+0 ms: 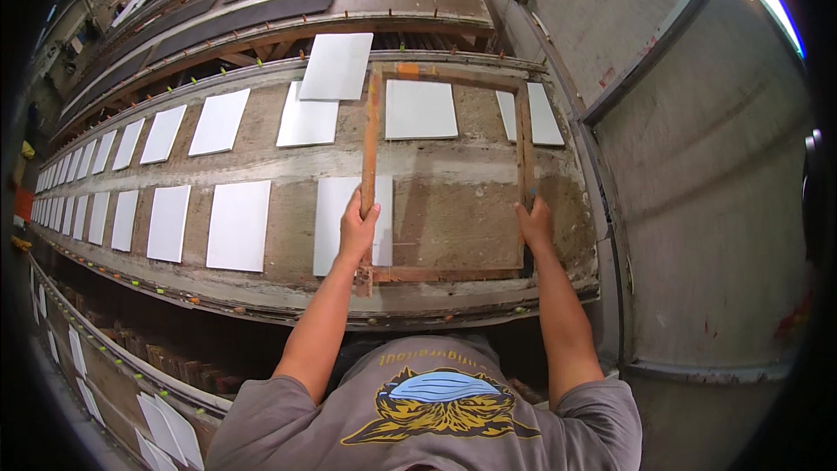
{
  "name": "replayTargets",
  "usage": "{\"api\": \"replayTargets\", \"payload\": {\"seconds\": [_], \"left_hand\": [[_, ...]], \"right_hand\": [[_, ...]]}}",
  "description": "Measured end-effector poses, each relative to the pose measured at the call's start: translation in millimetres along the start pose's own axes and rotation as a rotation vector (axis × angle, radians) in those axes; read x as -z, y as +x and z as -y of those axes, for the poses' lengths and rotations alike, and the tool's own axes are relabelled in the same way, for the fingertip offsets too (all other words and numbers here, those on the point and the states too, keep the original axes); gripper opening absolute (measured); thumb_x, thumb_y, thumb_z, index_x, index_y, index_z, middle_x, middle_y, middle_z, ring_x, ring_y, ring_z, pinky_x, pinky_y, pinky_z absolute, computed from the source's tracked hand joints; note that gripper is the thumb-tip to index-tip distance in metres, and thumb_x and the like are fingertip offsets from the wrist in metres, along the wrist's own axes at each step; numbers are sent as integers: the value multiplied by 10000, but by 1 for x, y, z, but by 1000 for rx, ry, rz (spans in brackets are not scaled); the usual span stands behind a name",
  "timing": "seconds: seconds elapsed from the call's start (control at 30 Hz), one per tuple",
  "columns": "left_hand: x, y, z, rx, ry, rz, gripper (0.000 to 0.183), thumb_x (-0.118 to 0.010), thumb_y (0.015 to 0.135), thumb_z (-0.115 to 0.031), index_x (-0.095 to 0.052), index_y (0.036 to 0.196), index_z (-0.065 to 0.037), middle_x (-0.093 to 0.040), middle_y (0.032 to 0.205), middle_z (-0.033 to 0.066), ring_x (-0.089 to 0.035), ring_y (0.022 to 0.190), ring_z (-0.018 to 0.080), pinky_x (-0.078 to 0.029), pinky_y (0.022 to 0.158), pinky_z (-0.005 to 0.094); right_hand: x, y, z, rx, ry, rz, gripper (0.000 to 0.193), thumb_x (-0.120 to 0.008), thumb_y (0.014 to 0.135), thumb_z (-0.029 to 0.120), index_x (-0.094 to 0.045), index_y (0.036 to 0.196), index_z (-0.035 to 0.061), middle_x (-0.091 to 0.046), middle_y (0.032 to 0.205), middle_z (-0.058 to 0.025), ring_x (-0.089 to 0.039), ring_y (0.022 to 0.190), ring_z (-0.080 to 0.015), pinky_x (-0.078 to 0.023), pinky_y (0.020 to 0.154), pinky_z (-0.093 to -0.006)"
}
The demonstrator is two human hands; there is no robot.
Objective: The person repeatedly picks up white rectangular tiles from a stack and places them into a wooden frame on a conveyor belt. They adjust the tiles within the frame and then move the frame along the belt to the next position. This process is repeated continuously throughout the clip.
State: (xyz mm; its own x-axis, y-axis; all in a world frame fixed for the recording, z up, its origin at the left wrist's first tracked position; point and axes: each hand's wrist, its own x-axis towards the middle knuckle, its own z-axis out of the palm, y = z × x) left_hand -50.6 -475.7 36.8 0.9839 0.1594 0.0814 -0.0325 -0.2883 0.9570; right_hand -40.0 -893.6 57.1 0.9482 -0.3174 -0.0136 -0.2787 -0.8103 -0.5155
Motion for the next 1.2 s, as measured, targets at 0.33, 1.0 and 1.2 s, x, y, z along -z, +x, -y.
{"api": "replayTargets", "payload": {"seconds": [0.33, 1.0, 1.2], "left_hand": [[-117, -55, 17, 75, 97, 37, 612, -638, 1007, -231, -422, 1536, -10, -604, 1397, 210, -593, 1279, 269, -445, 1068, 362], [-163, -98, 40, 79, 108, 11, 655, -647, 1010, -261, -388, 1530, 39, -453, 1541, 277, -441, 1450, 346, -367, 1166, 392], [-163, -106, 40, 123, 28, 17, 662, -644, 1011, -246, -376, 1531, 63, -451, 1545, 267, -422, 1463, 324, -339, 1182, 384]], "right_hand": [[26, 8, -123, -91, -54, 150, 465, -653, 973, 357, -550, 1199, -36, -603, 1134, -218, -624, 1037, -397, -493, 862, -492], [23, 6, -188, -19, -89, 158, 620, -652, 959, 393, -531, 1368, -57, -603, 1316, -260, -591, 1208, -438, -481, 991, -523], [31, 4, -176, -62, -143, 225, 647, -644, 972, 403, -499, 1410, -50, -584, 1343, -254, -579, 1228, -430, -485, 992, -524]]}}
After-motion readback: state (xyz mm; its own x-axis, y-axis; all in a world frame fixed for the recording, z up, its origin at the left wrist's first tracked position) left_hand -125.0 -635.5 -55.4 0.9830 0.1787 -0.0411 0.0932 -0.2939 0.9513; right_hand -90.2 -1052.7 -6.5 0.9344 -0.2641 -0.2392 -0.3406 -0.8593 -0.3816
